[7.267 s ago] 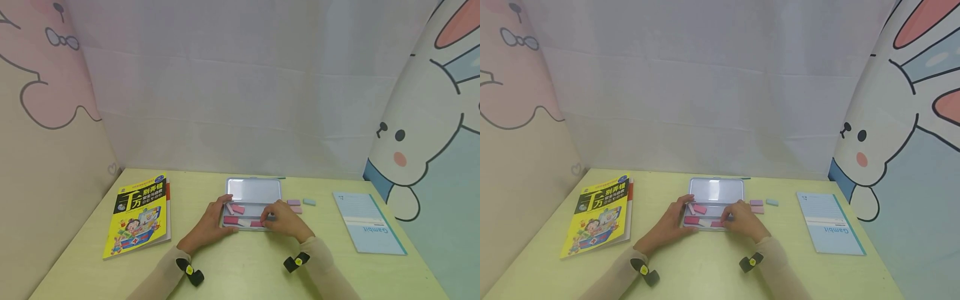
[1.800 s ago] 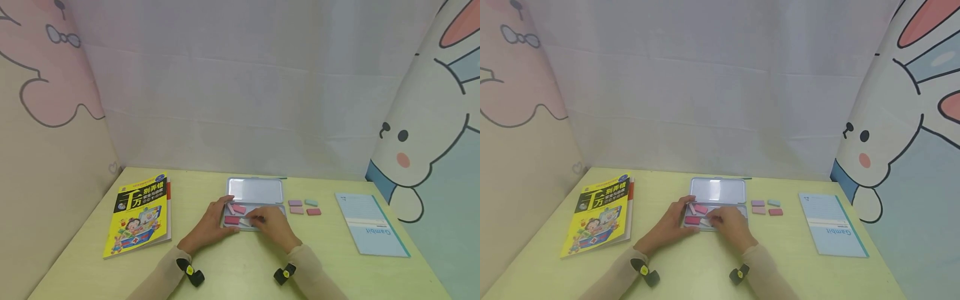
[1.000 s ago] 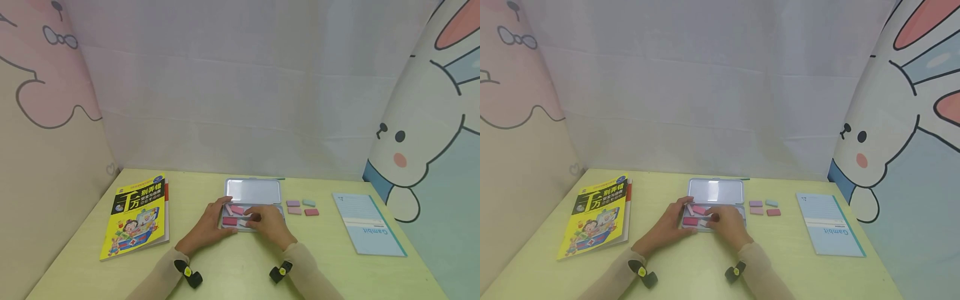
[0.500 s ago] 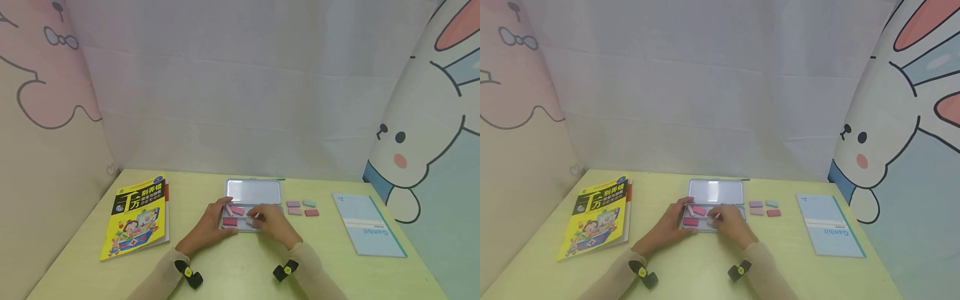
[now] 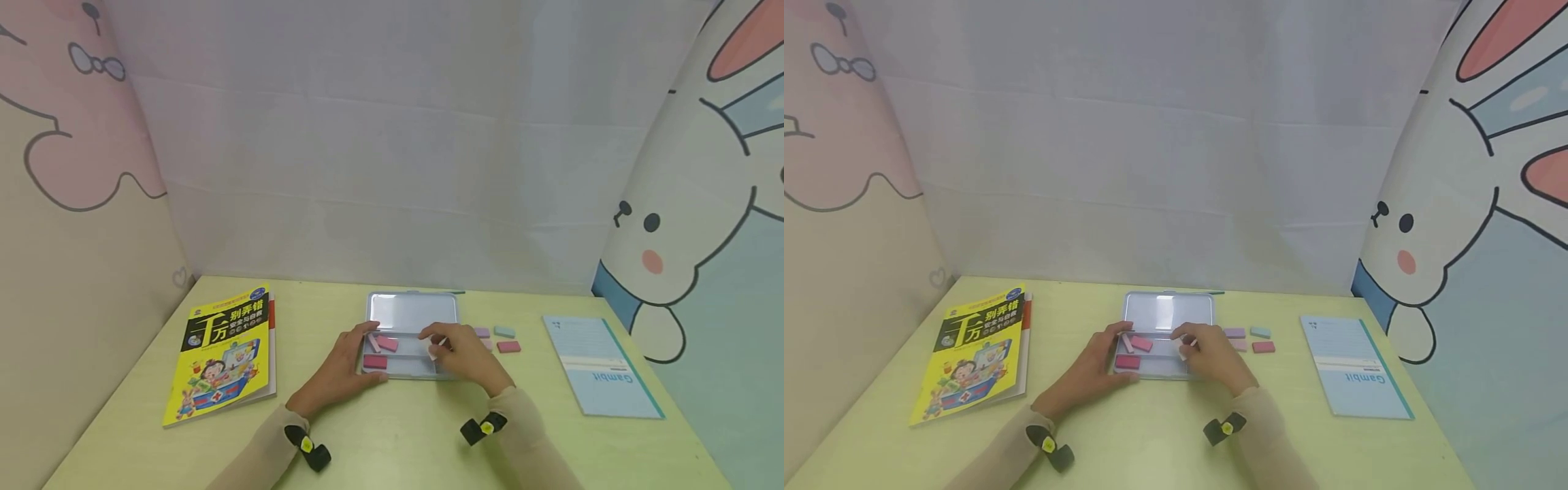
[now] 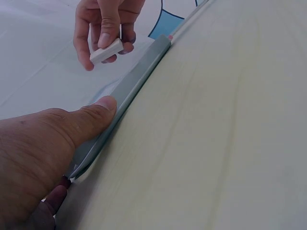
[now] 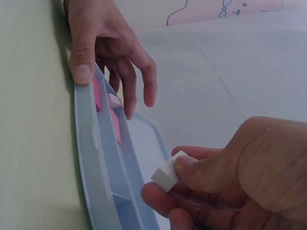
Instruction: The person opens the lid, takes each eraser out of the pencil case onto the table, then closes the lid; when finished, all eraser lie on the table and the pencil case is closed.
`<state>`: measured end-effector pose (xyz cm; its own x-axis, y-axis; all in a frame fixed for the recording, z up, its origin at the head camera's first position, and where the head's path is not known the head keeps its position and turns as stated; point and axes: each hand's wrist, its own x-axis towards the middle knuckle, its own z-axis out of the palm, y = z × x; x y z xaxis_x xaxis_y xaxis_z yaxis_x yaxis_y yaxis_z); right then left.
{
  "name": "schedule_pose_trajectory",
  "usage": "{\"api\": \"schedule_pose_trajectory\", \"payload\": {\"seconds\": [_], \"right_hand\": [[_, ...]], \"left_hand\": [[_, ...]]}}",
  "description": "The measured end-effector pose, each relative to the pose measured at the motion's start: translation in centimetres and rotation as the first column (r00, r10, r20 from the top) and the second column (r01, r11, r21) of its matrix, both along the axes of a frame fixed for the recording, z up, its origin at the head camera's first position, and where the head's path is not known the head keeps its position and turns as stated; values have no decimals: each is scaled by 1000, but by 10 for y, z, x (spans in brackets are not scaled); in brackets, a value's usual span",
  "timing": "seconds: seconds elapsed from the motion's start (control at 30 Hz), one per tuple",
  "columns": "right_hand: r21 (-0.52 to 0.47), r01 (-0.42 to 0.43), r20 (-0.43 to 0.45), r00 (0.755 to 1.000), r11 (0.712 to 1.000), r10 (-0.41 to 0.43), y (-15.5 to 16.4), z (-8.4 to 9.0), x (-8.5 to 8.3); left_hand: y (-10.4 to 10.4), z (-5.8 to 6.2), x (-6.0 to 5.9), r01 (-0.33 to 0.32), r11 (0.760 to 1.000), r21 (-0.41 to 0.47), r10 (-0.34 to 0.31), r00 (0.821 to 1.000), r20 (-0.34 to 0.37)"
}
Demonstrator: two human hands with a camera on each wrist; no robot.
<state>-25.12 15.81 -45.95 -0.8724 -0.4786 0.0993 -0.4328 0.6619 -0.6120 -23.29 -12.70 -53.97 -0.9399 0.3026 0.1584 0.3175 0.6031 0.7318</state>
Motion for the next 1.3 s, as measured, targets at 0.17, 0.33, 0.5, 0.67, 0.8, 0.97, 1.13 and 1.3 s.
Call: {"api": "schedule_pose_trajectory", "payload": {"seconds": [0.17,0.33,0.5,0.67,0.8,0.97,1.13,1.3], "right_hand": [[-5,1,69,998,1000,-1,24,2,-10],[-16,-41,119,992,999,42,51,4,-16],[-11,-68,170,983,998,69,75,6,-19],[0,-91,207,974,996,89,91,9,-19],[28,-98,257,962,995,87,97,12,-16],[76,-95,281,957,993,70,98,11,-15],[126,-79,263,964,989,44,98,6,-17],[144,-15,232,973,989,-19,99,6,-16]], "left_hand": [[0,-1,0,-5,1000,0,5,1000,-1],[0,1,1,-2,1000,0,2,1000,4],[1,3,2,-2,1000,-3,3,1000,16],[2,4,1,-4,1000,-7,4,1000,11],[1,3,1,-5,1000,-7,5,1000,13],[1,3,1,-6,1000,-13,6,1000,11],[1,2,0,-5,1000,-20,5,1000,3],[0,1,0,-6,1000,-19,6,1000,3]]}}
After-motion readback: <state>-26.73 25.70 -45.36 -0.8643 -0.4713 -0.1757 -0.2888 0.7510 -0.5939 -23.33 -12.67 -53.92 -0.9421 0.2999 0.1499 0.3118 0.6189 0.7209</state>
